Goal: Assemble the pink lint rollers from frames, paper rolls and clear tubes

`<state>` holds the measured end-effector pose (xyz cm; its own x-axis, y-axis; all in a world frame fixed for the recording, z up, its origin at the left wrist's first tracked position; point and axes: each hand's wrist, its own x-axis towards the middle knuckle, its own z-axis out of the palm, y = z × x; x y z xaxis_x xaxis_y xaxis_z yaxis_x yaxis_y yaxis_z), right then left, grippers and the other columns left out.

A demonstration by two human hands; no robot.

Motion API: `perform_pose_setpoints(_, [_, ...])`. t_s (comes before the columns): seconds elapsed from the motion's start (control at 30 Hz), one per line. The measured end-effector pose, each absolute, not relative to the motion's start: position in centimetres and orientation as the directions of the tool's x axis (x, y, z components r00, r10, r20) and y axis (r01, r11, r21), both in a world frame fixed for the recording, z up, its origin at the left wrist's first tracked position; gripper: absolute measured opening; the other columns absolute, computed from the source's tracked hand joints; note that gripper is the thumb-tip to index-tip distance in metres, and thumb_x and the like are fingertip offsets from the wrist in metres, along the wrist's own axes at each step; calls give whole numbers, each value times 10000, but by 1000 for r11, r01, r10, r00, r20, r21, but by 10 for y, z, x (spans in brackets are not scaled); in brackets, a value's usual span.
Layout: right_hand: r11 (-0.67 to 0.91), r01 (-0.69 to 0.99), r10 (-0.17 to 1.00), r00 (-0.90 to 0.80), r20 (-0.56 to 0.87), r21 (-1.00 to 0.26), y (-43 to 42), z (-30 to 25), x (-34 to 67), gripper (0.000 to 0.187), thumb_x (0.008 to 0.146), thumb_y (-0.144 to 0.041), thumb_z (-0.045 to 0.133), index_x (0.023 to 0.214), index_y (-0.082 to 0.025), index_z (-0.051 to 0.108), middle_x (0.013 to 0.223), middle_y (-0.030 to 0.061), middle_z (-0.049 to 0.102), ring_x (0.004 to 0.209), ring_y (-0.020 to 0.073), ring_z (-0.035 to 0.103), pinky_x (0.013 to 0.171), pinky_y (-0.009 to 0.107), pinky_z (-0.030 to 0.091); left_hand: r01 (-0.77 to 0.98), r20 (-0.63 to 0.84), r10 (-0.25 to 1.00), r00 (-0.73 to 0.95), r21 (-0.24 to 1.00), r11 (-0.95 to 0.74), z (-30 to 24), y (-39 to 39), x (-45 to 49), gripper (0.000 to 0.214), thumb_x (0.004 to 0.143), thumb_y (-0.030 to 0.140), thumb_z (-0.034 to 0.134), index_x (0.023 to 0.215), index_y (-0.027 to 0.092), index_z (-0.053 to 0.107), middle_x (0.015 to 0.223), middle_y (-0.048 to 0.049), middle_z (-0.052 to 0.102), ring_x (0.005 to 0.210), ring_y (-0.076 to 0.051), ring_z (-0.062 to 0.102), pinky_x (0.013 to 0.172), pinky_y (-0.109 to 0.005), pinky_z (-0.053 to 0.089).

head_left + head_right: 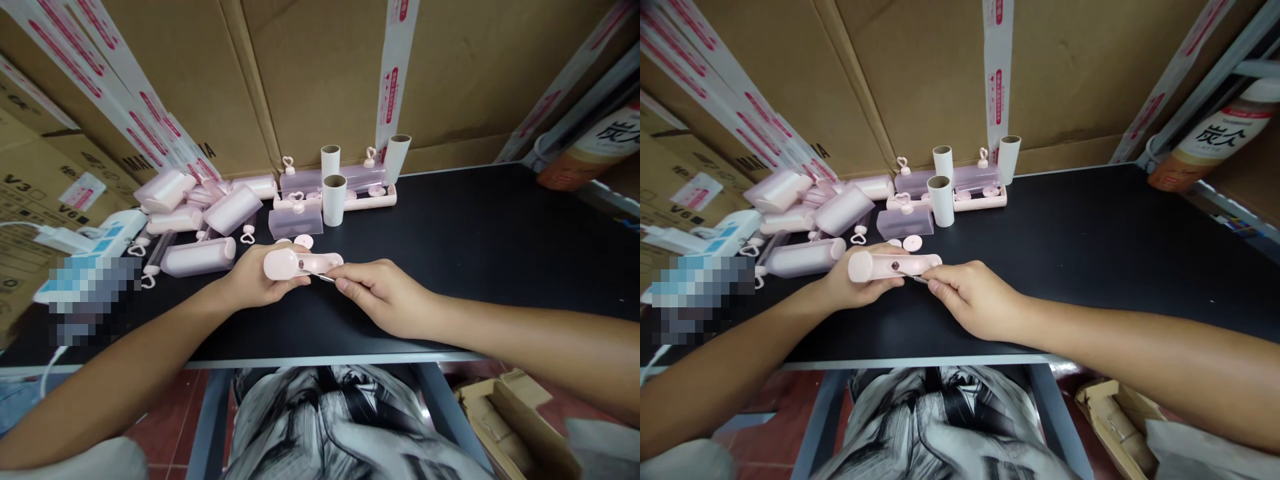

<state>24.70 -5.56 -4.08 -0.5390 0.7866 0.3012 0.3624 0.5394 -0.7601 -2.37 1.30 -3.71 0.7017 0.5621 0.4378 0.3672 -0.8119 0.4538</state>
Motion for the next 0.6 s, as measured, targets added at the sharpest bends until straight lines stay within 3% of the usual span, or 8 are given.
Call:
perform_pose_setpoints(0.27, [489,361,803,-542,248,-794,-58,-38,246,301,1079,-283,485,1043,-158,756,693,-44,535,610,98,457,629,224,371,375,430,522,736,382,-844,-37,17,-23,388,892,402,777,1203,182,705,1066,-94,804,944,-231,777,837,-313,606])
perform_pose_setpoints(0.6, [434,370,836,-504,215,-822,-62,-39,243,307,1081,-288,484,1094,-148,757,737,-35,575,640,99,474,646,225,379,416,437,577,690,413,-810,-43,17,-23,407,903,429,758,1211,167,710,1107,-121,804,976,-248,791,871,-323,629])
